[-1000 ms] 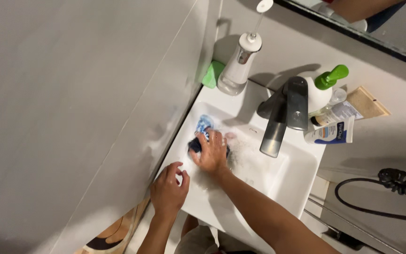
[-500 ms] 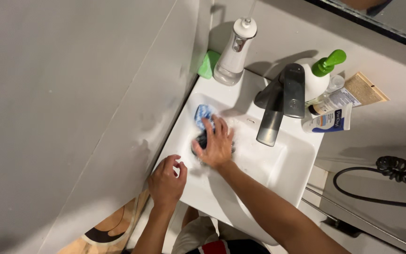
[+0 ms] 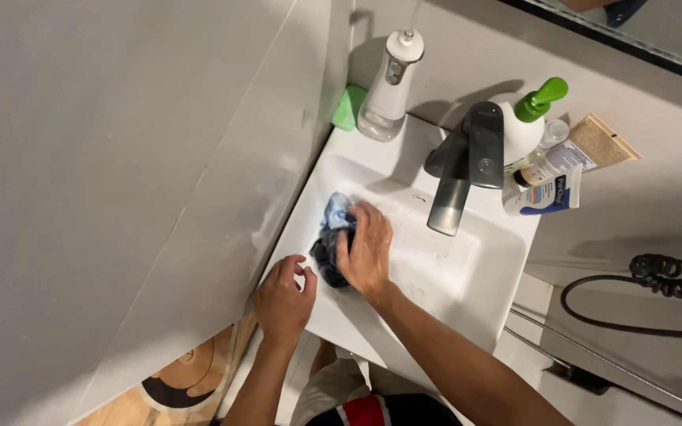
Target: The person washes two small cloths by hand in a bathroom sink. They repeatedly rub, squeeze, and rinse the cloths under running water, then wring them out and place them in the sink.
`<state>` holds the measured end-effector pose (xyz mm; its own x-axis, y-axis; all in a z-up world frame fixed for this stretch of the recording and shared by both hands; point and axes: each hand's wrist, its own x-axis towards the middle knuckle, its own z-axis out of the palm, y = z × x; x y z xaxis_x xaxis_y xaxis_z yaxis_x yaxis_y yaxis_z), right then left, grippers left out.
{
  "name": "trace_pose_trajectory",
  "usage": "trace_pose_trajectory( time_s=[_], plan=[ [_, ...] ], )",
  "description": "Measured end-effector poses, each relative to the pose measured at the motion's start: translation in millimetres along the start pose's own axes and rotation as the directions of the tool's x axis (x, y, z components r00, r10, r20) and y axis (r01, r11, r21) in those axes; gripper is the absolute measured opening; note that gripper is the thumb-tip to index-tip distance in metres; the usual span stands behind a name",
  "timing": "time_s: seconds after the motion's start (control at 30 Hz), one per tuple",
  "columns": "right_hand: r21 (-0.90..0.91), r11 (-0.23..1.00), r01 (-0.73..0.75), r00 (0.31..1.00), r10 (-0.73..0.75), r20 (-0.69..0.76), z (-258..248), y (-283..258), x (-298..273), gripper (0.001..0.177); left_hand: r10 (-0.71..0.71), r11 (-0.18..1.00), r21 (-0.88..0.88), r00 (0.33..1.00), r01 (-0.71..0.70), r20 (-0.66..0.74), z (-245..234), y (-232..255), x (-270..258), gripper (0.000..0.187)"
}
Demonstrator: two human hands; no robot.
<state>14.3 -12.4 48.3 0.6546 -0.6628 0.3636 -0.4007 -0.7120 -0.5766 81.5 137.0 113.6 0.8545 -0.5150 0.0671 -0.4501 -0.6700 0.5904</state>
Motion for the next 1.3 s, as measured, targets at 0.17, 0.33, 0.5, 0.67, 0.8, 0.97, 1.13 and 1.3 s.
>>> trace_pose_trajectory(
  time_s=[0.17, 0.33, 0.5, 0.67, 0.8, 0.97, 1.13, 1.3],
  plan=[
    [-0.077, 0.983, 0.169, 0.958, -0.145, 0.247, 14, 22, -25, 0.048, 0.052, 0.999, -0.001, 0.998, -0.052, -0.028, 1, -5, -1, 0.014],
    [-0.118, 0.991, 0.055, 0.928, -0.008, 0.372, 55, 41, 5, 0.05, 0.061, 0.998, -0.002, 0.996, -0.062, -0.067, 4, -2, 3, 0.014],
    [0.297, 0.736, -0.608, 0.765, 0.443, 0.467, 28, 27, 20, 0.049, 0.073, 0.997, 0.008, 0.994, -0.073, -0.078, 1, -2, 1, 0.013],
    [0.093, 0.992, 0.085, 0.984, -0.098, 0.15, 4, 10, -1, 0.07, 0.037, 0.999, -0.038, 0.997, -0.039, -0.067, 0, -4, 0, 0.012],
    [-0.111, 0.99, 0.092, 0.947, -0.053, 0.316, 31, 15, -2, 0.059, 0.056, 0.997, -0.048, 0.995, -0.06, -0.079, 2, -5, 2, 0.013],
    [0.045, 0.966, -0.253, 0.843, 0.198, 0.5, 43, 18, 21, 0.057, 0.067, 0.996, -0.043, 0.992, -0.072, -0.11, 1, -8, -4, 0.012],
    [0.477, 0.787, -0.392, 0.887, 0.186, 0.422, -4, 10, 41, 0.071, 0.057, 0.997, -0.038, 0.991, -0.062, -0.121, 1, -7, 0, 0.011],
    [0.112, 0.972, 0.206, 0.961, -0.222, 0.164, -5, 9, 27, 0.087, 0.021, 0.999, -0.033, 0.996, -0.024, -0.085, 1, -8, -4, 0.012]
  ],
)
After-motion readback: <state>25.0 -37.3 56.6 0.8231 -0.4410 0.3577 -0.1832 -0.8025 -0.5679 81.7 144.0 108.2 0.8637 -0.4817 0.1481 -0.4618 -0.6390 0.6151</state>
